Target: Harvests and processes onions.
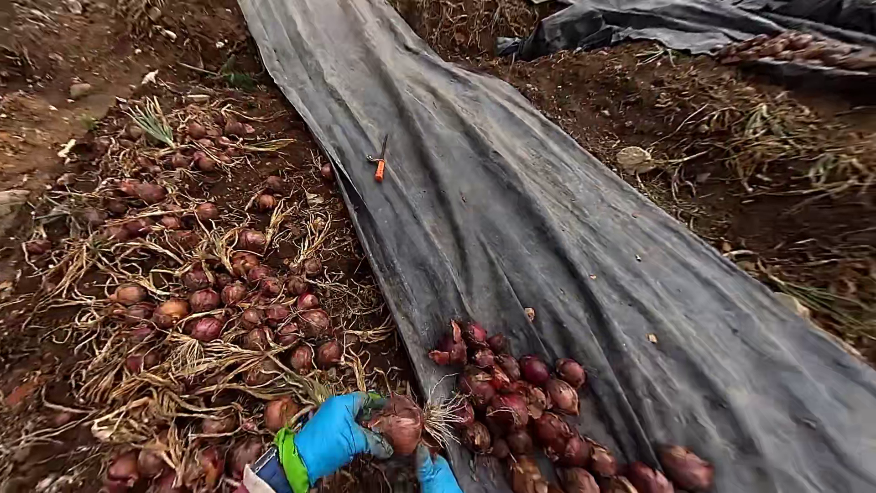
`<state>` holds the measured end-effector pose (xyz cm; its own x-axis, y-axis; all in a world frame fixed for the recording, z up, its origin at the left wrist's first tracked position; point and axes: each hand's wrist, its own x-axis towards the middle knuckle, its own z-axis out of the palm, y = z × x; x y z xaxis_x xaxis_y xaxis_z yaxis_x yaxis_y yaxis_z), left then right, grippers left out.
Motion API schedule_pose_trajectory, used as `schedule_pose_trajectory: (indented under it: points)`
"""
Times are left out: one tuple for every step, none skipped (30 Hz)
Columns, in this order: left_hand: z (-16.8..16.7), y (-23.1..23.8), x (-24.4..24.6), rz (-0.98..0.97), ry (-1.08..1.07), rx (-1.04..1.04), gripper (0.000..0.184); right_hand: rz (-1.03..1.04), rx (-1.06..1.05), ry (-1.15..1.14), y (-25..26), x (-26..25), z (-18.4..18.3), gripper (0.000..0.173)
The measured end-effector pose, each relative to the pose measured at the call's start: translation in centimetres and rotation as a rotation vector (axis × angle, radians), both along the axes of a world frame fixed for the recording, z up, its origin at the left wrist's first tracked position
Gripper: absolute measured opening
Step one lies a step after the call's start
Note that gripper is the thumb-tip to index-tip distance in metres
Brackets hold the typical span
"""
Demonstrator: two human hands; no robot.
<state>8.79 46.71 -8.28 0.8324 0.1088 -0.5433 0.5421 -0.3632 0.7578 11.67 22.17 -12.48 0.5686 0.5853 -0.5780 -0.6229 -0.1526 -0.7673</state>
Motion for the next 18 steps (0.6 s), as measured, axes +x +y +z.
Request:
schedule_pose_trajectory:
  points:
    - [0.3, -0.3, -0.2, -0.110, 0.038, 0.066, 0.072, -0.019, 0.031, -0.026, 0.8, 0.5, 0.1, 0.068]
    - [0.6, -0.5, -0.2, -0.221, 0.080, 0.147, 0.075, -0.023, 0.022, -0.057, 1.4, 1.2, 0.5, 0.072]
    - [0.9, -0.6, -0.3, -0.293, 0.115, 0.202, 0.078, -0.014, -0.004, -0.089, 1.6, 1.8, 0.9, 0.076]
    - [1.5, -0.6, -0.2, -0.335, 0.138, 0.242, 0.079, 0.009, -0.022, -0.123, 1.6, 2.4, 1.2, 0.079]
    - [2.5, -0.5, 0.0, -0.374, 0.157, 0.266, 0.079, 0.041, -0.034, -0.160, 1.5, 2.9, 1.5, 0.083]
    - [3.4, -0.3, 0.1, -0.410, 0.152, 0.285, 0.079, 0.077, -0.035, -0.212, 1.2, 3.1, 1.7, 0.086]
    - [4.2, -0.2, 0.0, -0.438, 0.126, 0.293, 0.079, 0.109, -0.038, -0.281, 1.0, 3.2, 2.1, 0.088]
    - [5.0, -0.1, 0.0, -0.464, 0.094, 0.286, 0.080, 0.134, -0.029, -0.355, 0.7, 3.4, 2.4, 0.088]
    - [5.6, 0.0, 0.0, -0.487, 0.063, 0.262, 0.080, 0.158, -0.025, -0.431, 0.5, 3.6, 2.7, 0.088]
    - [5.8, 0.1, 0.1, -0.517, 0.044, 0.220, 0.080, 0.180, -0.029, -0.497, 0.3, 3.9, 2.9, 0.088]
    - [5.9, 0.3, 0.2, -0.552, 0.039, 0.167, 0.079, 0.203, -0.047, -0.548, 0.1, 4.1, 3.3, 0.087]
    - [6.0, 0.4, 0.3, -0.581, 0.048, 0.131, 0.078, 0.235, -0.095, -0.575, -0.1, 4.2, 3.7, 0.087]
    - [6.3, 0.5, 0.5, -0.600, 0.079, 0.147, 0.076, 0.276, -0.172, -0.548, -0.2, 4.3, 4.2, 0.086]
    - [6.9, 0.4, 0.8, -0.614, 0.138, 0.240, 0.075, 0.343, -0.248, -0.483, -0.5, 4.5, 4.3, 0.085]
    - [7.5, 0.4, 1.4, -0.625, 0.212, 0.400, 0.075, 0.406, -0.289, -0.402, -0.8, 4.7, 4.3, 0.083]
    - [7.4, 0.5, 1.7, -0.592, 0.269, 0.564, 0.073, 0.437, -0.273, -0.313, -1.1, 4.6, 4.2, 0.081]
    - [6.5, 1.1, 1.8, -0.509, 0.304, 0.689, 0.070, 0.426, -0.234, -0.235, -1.5, 4.2, 4.2, 0.080]
    - [5.6, 1.9, 1.9, -0.394, 0.312, 0.740, 0.068, 0.376, -0.196, -0.172, -1.7, 3.7, 4.1, 0.079]
